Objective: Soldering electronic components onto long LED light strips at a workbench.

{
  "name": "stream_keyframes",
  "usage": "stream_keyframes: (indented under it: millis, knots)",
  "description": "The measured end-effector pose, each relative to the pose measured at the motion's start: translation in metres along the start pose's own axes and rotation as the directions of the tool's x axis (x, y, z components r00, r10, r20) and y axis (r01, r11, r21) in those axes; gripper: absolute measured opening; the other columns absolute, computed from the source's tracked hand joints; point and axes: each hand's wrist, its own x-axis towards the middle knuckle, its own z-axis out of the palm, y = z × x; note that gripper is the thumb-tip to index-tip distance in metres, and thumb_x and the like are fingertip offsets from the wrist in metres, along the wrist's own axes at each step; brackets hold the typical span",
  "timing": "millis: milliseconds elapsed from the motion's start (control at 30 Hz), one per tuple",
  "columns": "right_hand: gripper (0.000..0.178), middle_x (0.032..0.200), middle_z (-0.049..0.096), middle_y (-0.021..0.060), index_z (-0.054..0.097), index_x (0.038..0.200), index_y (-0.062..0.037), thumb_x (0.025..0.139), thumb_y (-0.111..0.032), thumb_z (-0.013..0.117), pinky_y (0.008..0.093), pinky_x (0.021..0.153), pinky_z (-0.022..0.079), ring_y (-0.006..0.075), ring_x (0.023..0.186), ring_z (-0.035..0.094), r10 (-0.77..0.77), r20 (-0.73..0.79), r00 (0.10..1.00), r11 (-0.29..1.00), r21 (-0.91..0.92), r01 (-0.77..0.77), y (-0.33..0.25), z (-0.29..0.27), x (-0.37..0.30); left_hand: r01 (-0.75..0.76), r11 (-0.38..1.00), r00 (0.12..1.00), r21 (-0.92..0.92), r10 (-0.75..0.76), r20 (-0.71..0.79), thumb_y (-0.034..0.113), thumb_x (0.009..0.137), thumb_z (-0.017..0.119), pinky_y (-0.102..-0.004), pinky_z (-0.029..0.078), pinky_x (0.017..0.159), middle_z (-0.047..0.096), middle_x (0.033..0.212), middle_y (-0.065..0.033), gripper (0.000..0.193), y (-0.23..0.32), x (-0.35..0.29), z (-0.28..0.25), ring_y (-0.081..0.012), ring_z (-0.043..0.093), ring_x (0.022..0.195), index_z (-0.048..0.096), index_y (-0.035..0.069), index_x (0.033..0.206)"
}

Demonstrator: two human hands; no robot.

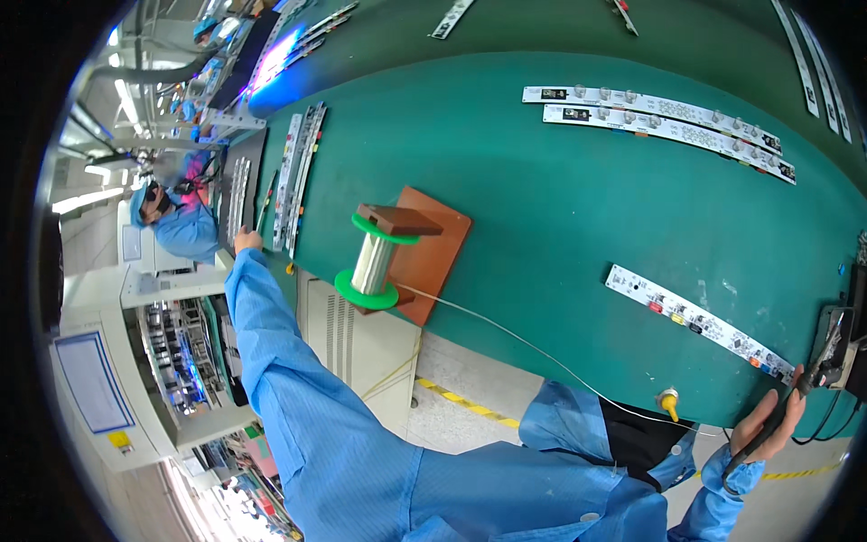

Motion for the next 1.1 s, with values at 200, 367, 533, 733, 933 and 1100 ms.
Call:
stream_keyframes:
  millis: [200, 367, 533, 733, 933, 1100]
  knots:
    - [0.044, 0.134, 0.048, 0.0308, 0.039, 0.137, -0.0080, 0.096, 0.004, 0.046, 0.0513, 0.106, 0.035, 0.0426, 0.125, 0.050, 0.050, 0.044, 0.998, 0.999, -0.008, -0.050, 0.012, 0.004, -0.005, -0.133, 0.989, 0.991, -0.071, 0.135, 0.017, 0.012, 0.075, 0.051, -0.0390, 0.049, 0.091, 0.064, 0.113, -0.0277, 0.058, -0.060, 0.074, 0.026, -0.0379, 0.063, 0.108, 0.053, -0.005, 0.130]
    - [0.043, 0.134, 0.048, 0.0310, 0.039, 0.137, -0.0080, 0.096, 0.004, 0.046, 0.0511, 0.106, 0.035, 0.0427, 0.125, 0.050, 0.025, 0.054, 0.998, 0.993, -0.117, -0.019, -0.007, -0.014, -0.004, -0.110, 0.979, 0.989, 0.173, 0.091, 0.113, 0.021, 0.077, 0.068, -0.0389, 0.053, 0.087, 0.071, 0.102, -0.0157, 0.037, 0.035, 0.014, 0.053, -0.0297, 0.068, 0.096, 0.071, 0.013, 0.113]
    - [0.043, 0.134, 0.049, 0.0312, 0.039, 0.137, -0.0072, 0.096, 0.004, 0.046, 0.0508, 0.106, 0.035, 0.0429, 0.125, 0.050, 0.022, 0.072, 0.997, 0.999, -0.042, -0.019, 0.005, -0.006, -0.006, -0.033, 0.990, 0.999, 0.138, 0.030, 0.021, 0.021, 0.081, 0.061, -0.0438, 0.050, 0.090, 0.070, 0.102, -0.0177, 0.030, 0.015, -0.003, 0.018, -0.0362, 0.065, 0.099, 0.071, 0.012, 0.108]
    - [0.043, 0.132, 0.050, 0.0311, 0.040, 0.136, -0.0067, 0.095, 0.004, 0.048, 0.0502, 0.104, 0.038, 0.0429, 0.123, 0.051, 0.019, 0.044, 0.999, 1.000, -0.020, -0.018, 0.003, 0.000, -0.004, -0.120, 0.988, 0.939, 0.097, 0.144, -0.311, 0.023, 0.095, 0.046, -0.0515, 0.049, 0.080, 0.066, 0.102, -0.0248, 0.031, 0.036, -0.021, -0.056, -0.0451, 0.062, 0.094, 0.056, 0.005, 0.118]
    - [0.041, 0.132, 0.052, 0.0270, 0.045, 0.133, -0.0013, 0.093, 0.008, 0.049, 0.0462, 0.104, 0.039, 0.0387, 0.123, 0.052, -0.023, -0.009, 1.000, 0.999, 0.036, 0.024, -0.001, 0.003, 0.001, -0.597, 0.715, 0.802, -0.363, 0.547, -0.242, 0.024, 0.101, 0.045, -0.0355, 0.047, 0.058, 0.061, 0.077, -0.0125, 0.031, 0.161, -0.131, -0.128, -0.0262, 0.060, 0.065, 0.056, 0.002, 0.120]
    - [0.041, 0.129, 0.053, 0.0286, 0.046, 0.130, -0.0016, 0.091, 0.009, 0.051, 0.0446, 0.101, 0.042, 0.0396, 0.120, 0.055, -0.053, -0.019, 0.998, 0.995, 0.085, 0.054, 0.004, 0.004, -0.001, 0.044, 0.383, 0.608, -0.923, 0.723, 0.329, 0.026, 0.103, 0.042, -0.0198, 0.035, 0.048, 0.050, 0.068, 0.0017, 0.037, 0.245, -0.261, -0.192, -0.0049, 0.046, 0.054, 0.054, 0.000, 0.127]
